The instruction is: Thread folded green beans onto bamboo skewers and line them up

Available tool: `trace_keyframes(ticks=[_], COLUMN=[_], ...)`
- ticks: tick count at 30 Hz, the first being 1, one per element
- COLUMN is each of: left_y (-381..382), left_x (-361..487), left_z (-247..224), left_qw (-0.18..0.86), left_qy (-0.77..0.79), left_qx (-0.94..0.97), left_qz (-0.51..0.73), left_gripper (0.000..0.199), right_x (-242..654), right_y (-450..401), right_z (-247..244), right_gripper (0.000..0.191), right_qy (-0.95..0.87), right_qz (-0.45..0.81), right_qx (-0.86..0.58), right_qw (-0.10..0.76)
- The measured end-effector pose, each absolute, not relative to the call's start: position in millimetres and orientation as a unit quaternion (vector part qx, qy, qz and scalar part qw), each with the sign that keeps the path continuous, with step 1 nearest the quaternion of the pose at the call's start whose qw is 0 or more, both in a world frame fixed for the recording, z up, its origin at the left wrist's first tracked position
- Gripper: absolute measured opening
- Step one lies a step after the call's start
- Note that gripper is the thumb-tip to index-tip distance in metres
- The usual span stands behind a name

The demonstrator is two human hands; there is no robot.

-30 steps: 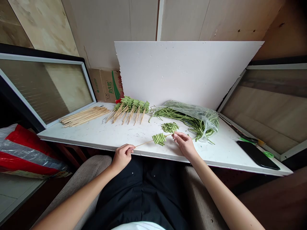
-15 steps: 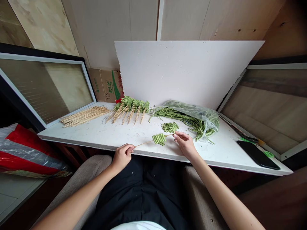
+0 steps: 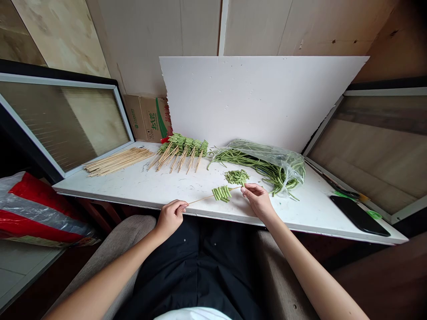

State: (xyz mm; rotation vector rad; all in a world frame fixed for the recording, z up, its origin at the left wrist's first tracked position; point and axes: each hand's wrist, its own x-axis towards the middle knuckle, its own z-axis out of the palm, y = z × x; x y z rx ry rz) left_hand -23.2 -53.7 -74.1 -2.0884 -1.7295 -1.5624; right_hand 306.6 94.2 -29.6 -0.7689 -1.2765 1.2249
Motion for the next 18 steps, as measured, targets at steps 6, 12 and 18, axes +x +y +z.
trace_keyframes(ticks=[6,12,18], left_y=[-53.9,-54.6,-54.6], left_x=[-23.1,-22.0,-22.0], left_z=[-74.6,-72.9,-73.0], left_qw=[0.009,0.005,0.003], left_qy=[-0.551,-0.550,-0.549], left_qx=[-0.669,-0.667,-0.668], left_qz=[-0.499,-0.503,-0.503], left_gripper=[0.023,0.024,0.024], right_x=[306.6,306.9,307.4], right_y=[94.2,95.6,96.5], right_z=[-30.2,-31.4,-31.4], right_gripper=[0.043,0.041,0.040], right_qy=[-0.551,-0.537,-0.521], right_qz=[0.517,0.524,0.531], right_qx=[-0.331,-0.336,-0.342], right_qw=[0.565,0.570,0.575])
